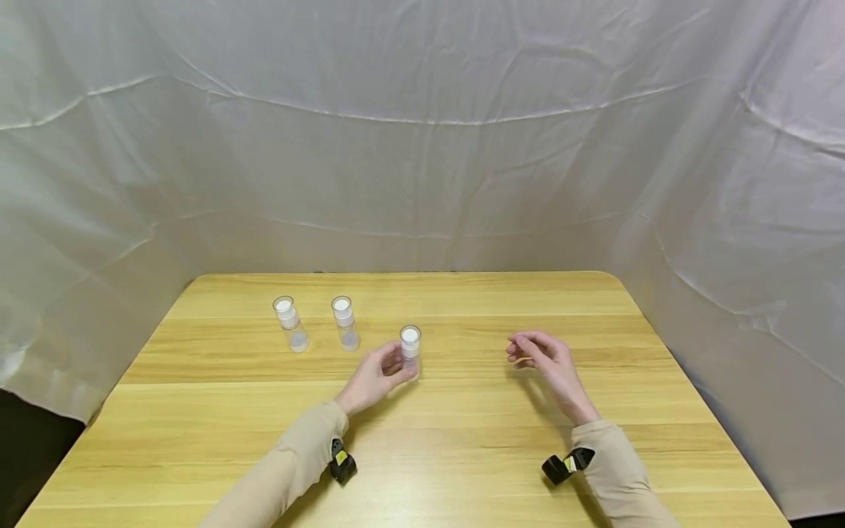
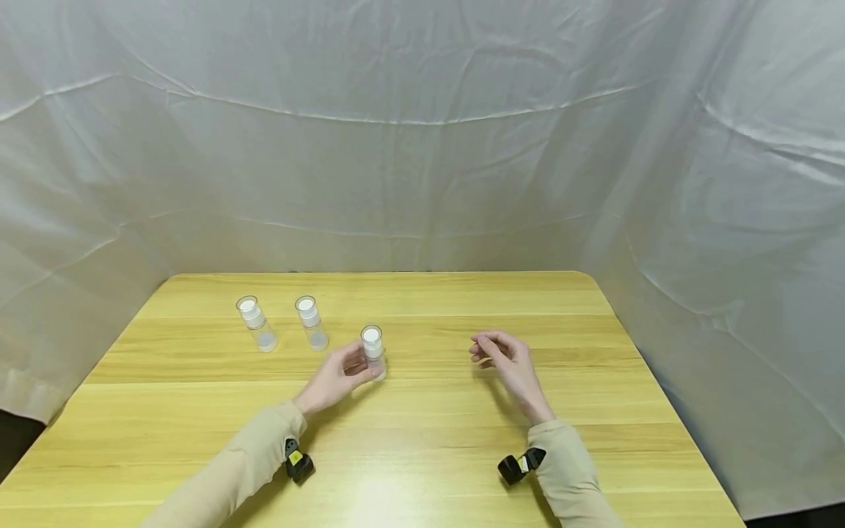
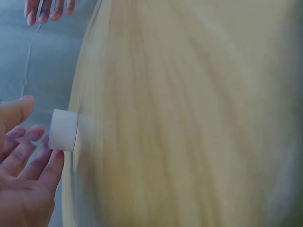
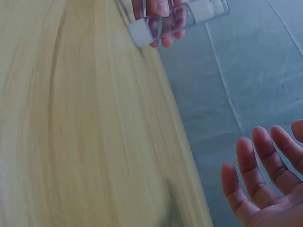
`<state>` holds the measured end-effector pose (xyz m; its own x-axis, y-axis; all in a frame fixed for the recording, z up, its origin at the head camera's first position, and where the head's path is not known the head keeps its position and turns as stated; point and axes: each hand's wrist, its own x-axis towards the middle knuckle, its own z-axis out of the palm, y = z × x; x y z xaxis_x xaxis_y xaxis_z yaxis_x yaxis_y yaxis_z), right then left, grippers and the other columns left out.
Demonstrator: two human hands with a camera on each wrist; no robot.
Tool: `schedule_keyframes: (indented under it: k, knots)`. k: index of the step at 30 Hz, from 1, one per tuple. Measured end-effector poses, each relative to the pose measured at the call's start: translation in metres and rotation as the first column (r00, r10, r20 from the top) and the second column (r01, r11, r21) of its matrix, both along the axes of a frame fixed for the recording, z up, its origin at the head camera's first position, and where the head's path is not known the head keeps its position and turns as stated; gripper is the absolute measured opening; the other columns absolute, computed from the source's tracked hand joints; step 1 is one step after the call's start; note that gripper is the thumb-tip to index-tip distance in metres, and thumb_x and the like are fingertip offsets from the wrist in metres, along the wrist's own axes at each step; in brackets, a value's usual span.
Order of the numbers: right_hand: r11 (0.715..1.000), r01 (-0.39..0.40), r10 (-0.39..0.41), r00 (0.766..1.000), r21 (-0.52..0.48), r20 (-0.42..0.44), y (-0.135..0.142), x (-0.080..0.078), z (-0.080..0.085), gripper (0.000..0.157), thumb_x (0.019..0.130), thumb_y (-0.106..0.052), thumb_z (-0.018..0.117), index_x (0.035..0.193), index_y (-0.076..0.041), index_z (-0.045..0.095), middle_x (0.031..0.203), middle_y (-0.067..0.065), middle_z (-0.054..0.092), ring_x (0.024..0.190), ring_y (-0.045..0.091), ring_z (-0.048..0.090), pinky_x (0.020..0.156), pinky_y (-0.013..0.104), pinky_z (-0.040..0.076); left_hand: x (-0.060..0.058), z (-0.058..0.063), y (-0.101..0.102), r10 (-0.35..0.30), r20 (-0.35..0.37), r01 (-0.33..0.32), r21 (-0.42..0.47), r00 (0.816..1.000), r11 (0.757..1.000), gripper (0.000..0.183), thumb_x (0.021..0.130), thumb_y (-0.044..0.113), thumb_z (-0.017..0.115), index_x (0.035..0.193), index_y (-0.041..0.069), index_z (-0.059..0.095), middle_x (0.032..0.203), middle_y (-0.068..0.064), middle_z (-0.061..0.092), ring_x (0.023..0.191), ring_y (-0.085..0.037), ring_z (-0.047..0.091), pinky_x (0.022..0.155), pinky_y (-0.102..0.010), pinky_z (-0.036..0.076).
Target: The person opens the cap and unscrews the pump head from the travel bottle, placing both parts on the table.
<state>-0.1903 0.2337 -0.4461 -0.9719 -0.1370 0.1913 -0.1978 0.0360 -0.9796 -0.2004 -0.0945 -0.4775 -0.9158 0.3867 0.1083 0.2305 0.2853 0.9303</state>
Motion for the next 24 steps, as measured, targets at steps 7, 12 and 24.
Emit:
schedule_keyframes:
  k: [7, 12, 24]
  knots:
    - [1.000, -0.018, 0.019, 1.000, 0.019, -0.020, -0.007, 0.001, 0.001, 0.037, 0.105, -0.014, 0.053, 0.117, 0.021, 0.056, 0.093, -0.003, 0.075, 0.084, 0.011, 0.072, 0.076, 0.030, 0.064, 0.006, -0.002, 0.006, -0.114, -0.029, 0.115, 0.013, 0.993, 0.993, 0.049, 0.091, 0.006, 0.071, 0.136, -0.007, 0.053, 0.133, -0.027, 0.063, 0.125, -0.042, 0.061, 0.114, -0.052, 0.046]
    - [0.998, -0.045, 0.047, 0.998, 0.044, -0.051, -0.013, 0.004, 0.004, 0.036, 0.105, -0.011, 0.052, 0.118, 0.022, 0.055, 0.093, -0.003, 0.075, 0.083, 0.009, 0.072, 0.076, 0.030, 0.064, 0.011, -0.004, 0.014, -0.175, -0.030, 0.176, 0.021, 0.984, 0.984, 0.047, 0.093, 0.007, 0.068, 0.135, -0.007, 0.054, 0.133, -0.026, 0.063, 0.126, -0.042, 0.060, 0.115, -0.052, 0.045]
    - [0.971, -0.127, 0.155, 0.979, 0.204, -0.130, -0.041, 0.012, 0.011, 0.027, 0.101, -0.005, 0.056, 0.120, 0.013, 0.061, 0.107, 0.028, 0.069, 0.091, 0.006, 0.069, 0.080, 0.028, 0.063, 0.020, -0.005, 0.024, -0.234, 0.010, 0.233, 0.028, 0.972, 0.972, 0.050, 0.093, 0.010, 0.070, 0.138, -0.003, 0.053, 0.134, -0.021, 0.065, 0.129, -0.037, 0.060, 0.116, -0.048, 0.045]
